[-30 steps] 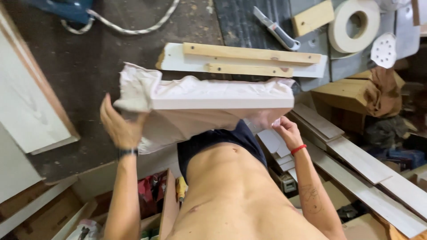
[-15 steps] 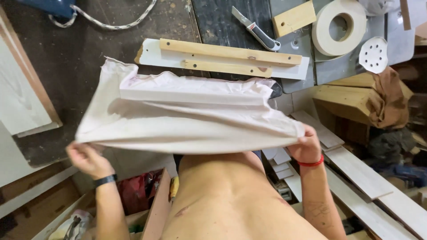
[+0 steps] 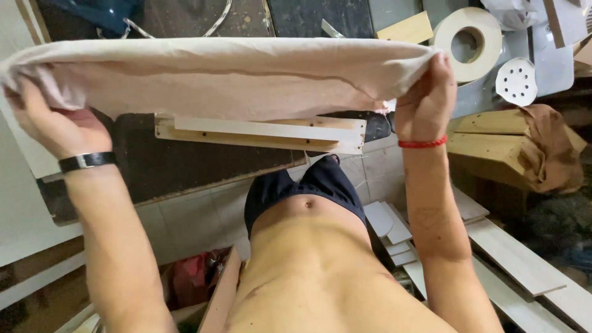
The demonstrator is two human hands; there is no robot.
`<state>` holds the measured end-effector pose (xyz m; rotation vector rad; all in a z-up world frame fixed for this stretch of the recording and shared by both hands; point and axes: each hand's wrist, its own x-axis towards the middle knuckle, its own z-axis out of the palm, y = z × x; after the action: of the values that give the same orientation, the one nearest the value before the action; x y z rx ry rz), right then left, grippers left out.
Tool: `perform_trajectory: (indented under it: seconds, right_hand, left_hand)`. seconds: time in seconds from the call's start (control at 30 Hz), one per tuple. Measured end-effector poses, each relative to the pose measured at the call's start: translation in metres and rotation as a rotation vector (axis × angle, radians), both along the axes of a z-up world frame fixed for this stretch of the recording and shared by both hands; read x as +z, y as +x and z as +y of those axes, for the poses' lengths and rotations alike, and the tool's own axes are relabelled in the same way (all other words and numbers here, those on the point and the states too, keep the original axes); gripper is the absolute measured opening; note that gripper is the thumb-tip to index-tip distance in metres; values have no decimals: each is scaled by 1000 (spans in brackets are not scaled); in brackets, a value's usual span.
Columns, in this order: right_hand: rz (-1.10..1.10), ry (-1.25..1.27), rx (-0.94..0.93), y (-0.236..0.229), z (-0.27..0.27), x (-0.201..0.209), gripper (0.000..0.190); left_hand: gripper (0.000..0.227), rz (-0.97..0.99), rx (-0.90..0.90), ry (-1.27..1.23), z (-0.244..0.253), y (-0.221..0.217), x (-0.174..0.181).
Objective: Applying heat-activated edge banding to a wooden board using an iron and pressing it down with a wooden block.
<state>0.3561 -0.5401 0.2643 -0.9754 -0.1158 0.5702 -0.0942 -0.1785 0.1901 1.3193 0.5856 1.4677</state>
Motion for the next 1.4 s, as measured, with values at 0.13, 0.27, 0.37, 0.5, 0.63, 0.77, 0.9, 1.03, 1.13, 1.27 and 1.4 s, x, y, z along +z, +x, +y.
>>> perform_trajectory:
  seconds: [0.13,0.27,0.37,0.5,0.63,0.77,0.9,1.03,1.13,1.27,1.4]
  right_hand:
    - [-34,-319,52,-1,4,-76,17]
    - [-140,-539,408,-11,-18,-108,7]
    - [-397,-895,456,-5,-33,-122,22]
    - [-573,-1324,567,5,-61,-145,21]
    - [-639,-1315,533,62,-65,-143,22]
    - [-1273,-1041,380,171,-42,-185,28]
    - [-1693,-1045,646,231,17,-205,83]
    - [-1601,-1250,1001,243,45,-210,105]
    - [-1885,-1207,832,239,45,-202,85]
    - [-1535,-1202,649,193,41,-117,59]
    - [-1457,-1011,594,158,34,-74,49]
  left_hand:
    - [34,-3,272,-433,-12,-5,-76]
    - [24,410,409,-411,-51,-46,-159]
    - [17,729,479,-259,-86,-71,-179]
    - [12,1154,447,-91,-121,-86,-166]
    - [10,1281,470,6,-134,-92,-153]
    - [23,1309,543,207,-139,-103,-151]
    - [25,1270,538,258,-161,-103,-131]
    - [22,1255,523,157,-205,-88,-103]
    - [18,1228,433,31,-240,-80,-98]
    - [18,1108,432,-151,-266,-63,-110]
    - [26,905,416,-116,-254,-27,-109]
